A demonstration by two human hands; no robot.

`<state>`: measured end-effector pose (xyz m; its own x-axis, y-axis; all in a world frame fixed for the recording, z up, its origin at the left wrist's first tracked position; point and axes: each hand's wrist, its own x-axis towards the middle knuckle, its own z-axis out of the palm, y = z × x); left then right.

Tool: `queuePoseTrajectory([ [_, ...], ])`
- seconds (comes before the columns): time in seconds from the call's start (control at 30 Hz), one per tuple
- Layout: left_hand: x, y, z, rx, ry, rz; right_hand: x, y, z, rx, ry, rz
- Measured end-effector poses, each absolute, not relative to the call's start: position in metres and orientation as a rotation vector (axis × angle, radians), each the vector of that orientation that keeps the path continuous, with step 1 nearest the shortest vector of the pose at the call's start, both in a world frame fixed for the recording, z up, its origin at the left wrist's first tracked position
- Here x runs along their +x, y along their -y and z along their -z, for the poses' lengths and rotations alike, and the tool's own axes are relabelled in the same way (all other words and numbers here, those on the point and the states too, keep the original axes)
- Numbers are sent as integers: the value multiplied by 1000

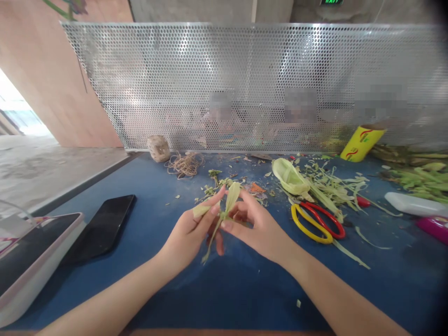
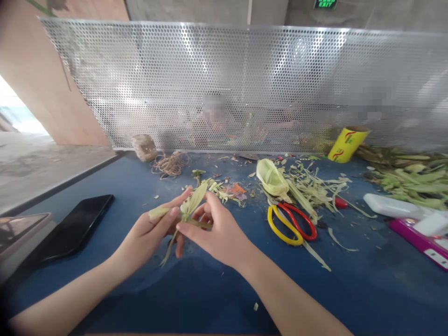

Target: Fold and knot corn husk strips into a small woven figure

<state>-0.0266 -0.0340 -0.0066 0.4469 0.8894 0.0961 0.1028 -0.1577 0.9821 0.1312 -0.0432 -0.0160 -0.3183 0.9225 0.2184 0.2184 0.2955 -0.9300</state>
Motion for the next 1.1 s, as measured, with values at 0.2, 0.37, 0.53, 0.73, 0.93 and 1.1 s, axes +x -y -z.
queuePoseTrajectory([
  [0.2,-24,36,10,1563,-845,-868,123,46,19,-1054,1663,-1020],
  [0.37,-28,33,13,1651,-952,-820,124,46,18,-1064,1616,-1113],
  [0.53,-32,31,15,1756,-1021,-857,122,45,20,-939,1554,-1195],
  [0.73,-32,30,11,1780,-1100,-842,122,44,22,-912,1528,-1175],
  [0.93,-30,27,9,1650,-981,-895,128,40,18,-837,1626,-1215],
  [1.1,-29,25,7,1524,-911,-929,127,38,20,-776,1524,-1359],
])
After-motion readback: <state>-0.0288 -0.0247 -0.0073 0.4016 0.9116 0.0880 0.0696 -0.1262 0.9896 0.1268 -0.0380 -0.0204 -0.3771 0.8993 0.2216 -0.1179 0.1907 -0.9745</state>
